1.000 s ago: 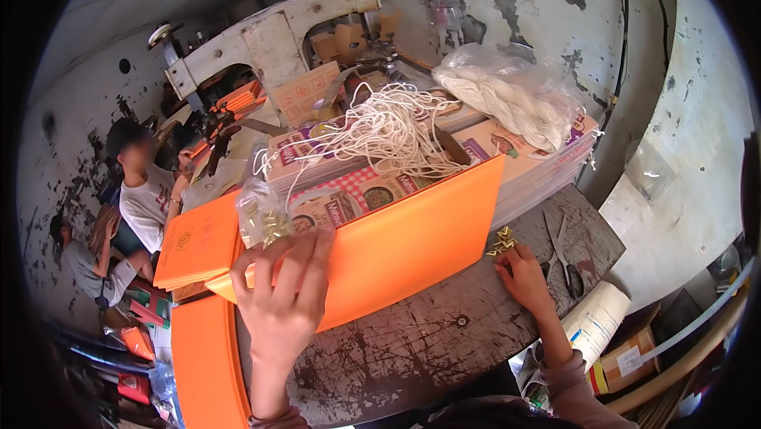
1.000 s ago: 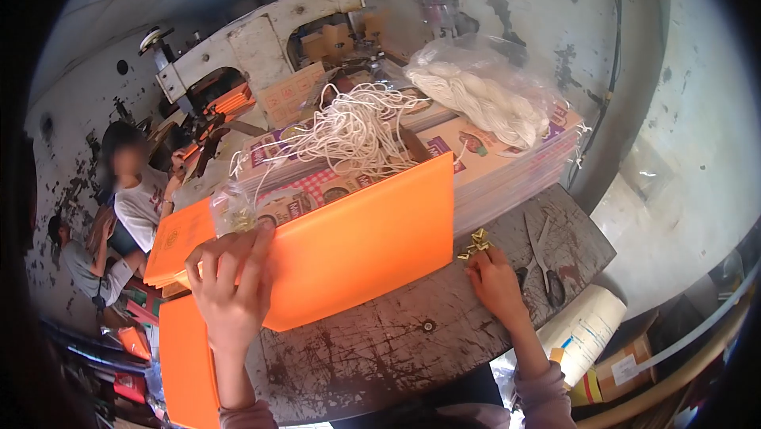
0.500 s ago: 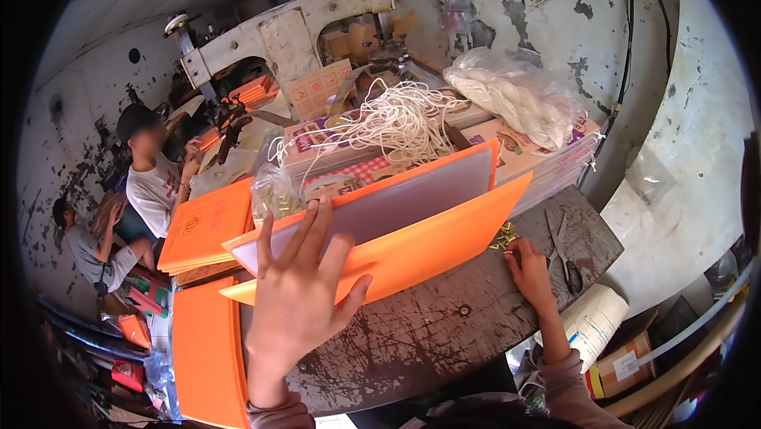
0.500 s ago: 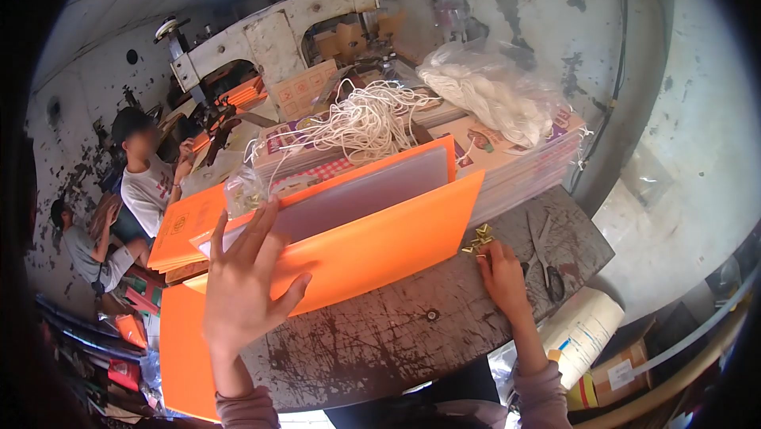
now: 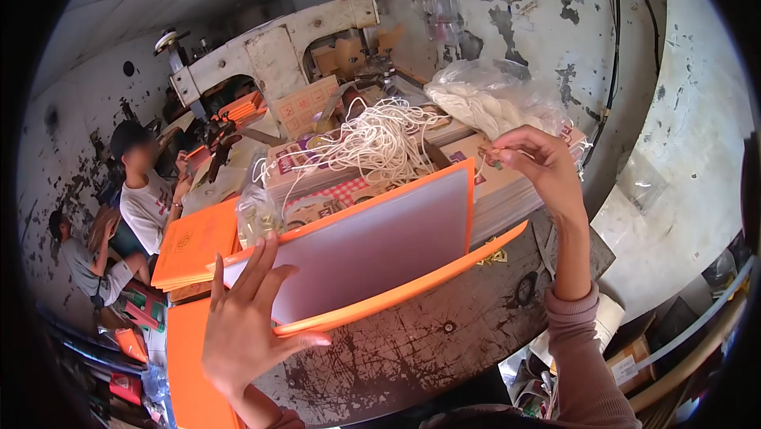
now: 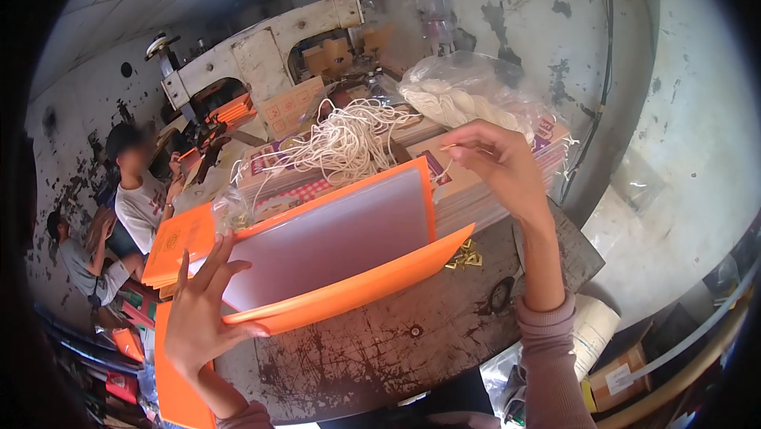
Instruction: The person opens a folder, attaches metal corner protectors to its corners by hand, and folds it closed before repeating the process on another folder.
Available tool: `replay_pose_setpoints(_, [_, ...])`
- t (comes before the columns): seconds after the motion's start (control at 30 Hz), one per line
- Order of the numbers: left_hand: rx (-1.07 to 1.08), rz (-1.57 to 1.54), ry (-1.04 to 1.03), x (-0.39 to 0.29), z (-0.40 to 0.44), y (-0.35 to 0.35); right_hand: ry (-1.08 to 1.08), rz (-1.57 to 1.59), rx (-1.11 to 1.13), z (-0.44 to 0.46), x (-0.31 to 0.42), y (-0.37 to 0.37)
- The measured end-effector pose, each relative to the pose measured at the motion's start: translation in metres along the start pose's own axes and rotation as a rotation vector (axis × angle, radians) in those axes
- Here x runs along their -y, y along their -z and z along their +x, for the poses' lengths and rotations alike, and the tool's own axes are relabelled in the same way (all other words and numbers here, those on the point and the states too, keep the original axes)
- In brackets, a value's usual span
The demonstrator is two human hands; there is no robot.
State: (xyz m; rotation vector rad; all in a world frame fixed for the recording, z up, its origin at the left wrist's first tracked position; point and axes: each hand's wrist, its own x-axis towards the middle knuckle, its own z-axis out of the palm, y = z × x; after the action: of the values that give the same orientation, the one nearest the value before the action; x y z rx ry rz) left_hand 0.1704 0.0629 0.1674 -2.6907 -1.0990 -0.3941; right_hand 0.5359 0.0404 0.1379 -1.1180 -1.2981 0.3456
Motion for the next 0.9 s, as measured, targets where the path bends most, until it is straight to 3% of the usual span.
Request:
replay_pose_setpoints(0.03, [0.016, 0.01, -0.001, -0.002, 0.0, 0.001, 0.024, -0.001, 0.091, 0.004, 0.0, -0.001])
replay_pose_setpoints(0.2, [0.047, 0.08, -0.022, -0.006, 0.003, -0.001, -0.012, 0.145, 0.119, 0.011, -0.003, -0.011])
replay_pose_setpoints(0.3, [-0.155, 0.082, 0.024, -0.006, 0.0, -0.013, 0.001, 0.129, 0.12, 0.011, -0.004, -0.015])
replay_pose_setpoints(0.47, [-0.127, 0.027, 0.102, -0.014, -0.012, -0.015, -0.001, 0.062, 0.136, 0.01, -0.001, -0.015])
replay_pose_setpoints(0.9, [-0.022, 0.027, 0.073, -0.017, -0.012, -0.008, -0.013, -0.008, 0.066, 0.015, -0.01, -0.011])
